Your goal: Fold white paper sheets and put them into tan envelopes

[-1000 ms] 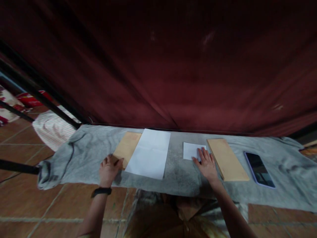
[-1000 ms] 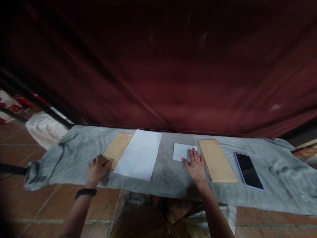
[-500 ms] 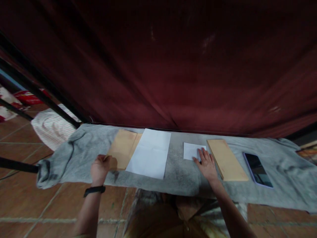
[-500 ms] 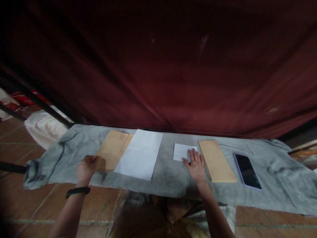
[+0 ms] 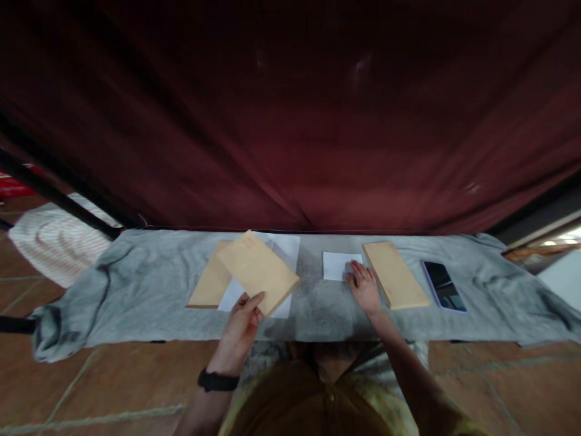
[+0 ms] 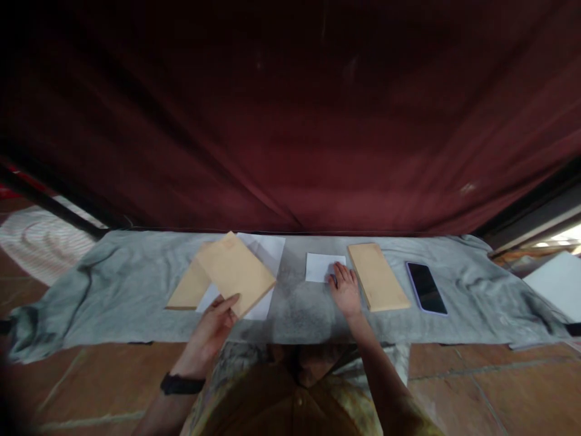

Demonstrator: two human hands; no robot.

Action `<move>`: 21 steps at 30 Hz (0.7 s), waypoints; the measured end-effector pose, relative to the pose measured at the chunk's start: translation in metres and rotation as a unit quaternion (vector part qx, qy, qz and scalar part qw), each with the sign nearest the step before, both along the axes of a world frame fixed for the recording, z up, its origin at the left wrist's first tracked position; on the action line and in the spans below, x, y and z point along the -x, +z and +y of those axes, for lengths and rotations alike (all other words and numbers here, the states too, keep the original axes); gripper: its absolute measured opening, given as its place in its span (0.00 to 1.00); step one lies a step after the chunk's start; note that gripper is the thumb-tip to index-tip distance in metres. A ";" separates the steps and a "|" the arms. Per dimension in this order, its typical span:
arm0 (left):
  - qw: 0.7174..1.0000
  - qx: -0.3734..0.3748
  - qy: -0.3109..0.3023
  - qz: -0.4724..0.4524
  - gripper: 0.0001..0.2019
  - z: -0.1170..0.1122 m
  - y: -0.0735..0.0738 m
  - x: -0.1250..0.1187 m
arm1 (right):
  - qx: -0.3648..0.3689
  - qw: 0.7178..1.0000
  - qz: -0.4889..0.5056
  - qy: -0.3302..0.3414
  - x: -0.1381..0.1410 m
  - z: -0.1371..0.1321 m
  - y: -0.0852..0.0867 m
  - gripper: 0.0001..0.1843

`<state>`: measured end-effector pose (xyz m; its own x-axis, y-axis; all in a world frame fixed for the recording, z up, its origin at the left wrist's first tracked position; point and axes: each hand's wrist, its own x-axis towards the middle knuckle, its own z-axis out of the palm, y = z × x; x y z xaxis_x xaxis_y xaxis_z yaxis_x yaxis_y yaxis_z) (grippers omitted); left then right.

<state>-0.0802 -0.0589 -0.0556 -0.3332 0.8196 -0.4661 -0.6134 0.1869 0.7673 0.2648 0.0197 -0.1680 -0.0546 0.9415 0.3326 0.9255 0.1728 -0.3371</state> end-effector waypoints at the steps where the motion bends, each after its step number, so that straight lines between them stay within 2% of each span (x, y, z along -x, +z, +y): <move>1: 1.000 -0.002 -0.018 -0.021 0.14 -0.002 -0.007 -0.021 | -0.005 1.000 0.021 0.001 0.001 -0.003 0.004 0.26; 4: 0.998 -0.003 -0.030 -0.064 0.15 -0.009 -0.024 -0.071 | -0.009 0.995 0.102 -0.006 0.010 -0.019 0.013 0.25; 6: 0.998 0.007 -0.005 -0.066 0.17 -0.011 -0.032 -0.093 | 0.008 0.985 0.171 -0.009 0.020 -0.035 0.017 0.24; 8: 0.998 0.007 0.010 -0.066 0.18 -0.013 -0.035 -0.107 | 0.047 0.961 0.271 -0.005 0.034 -0.051 0.020 0.24; 12: 0.998 -0.016 -0.010 -0.066 0.16 -0.017 -0.035 -0.123 | 0.161 0.864 0.477 0.018 0.064 -0.071 0.028 0.30; 14: 0.998 -0.015 -0.022 -0.065 0.14 -0.019 -0.036 -0.129 | 0.206 0.809 0.548 0.054 0.076 -0.072 0.031 0.31; 16: 0.997 -0.006 -0.022 -0.070 0.13 -0.020 -0.038 -0.134 | 0.237 0.768 0.590 0.078 0.084 -0.070 0.032 0.29; 18: 0.996 0.010 -0.020 -0.085 0.11 -0.023 -0.041 -0.136 | 0.253 0.753 0.603 0.072 0.089 -0.066 0.032 0.27; 21: 0.991 0.055 -0.058 -0.109 0.07 -0.032 -0.045 -0.136 | 0.259 0.762 0.592 0.038 0.089 -0.065 0.030 0.22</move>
<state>0.0557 -0.0913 -0.1010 -0.1219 0.7871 -0.6047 -0.7322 0.3400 0.5902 0.1763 -0.0448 -0.1385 -0.0661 0.9721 -0.2250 -0.0864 -0.2302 -0.9693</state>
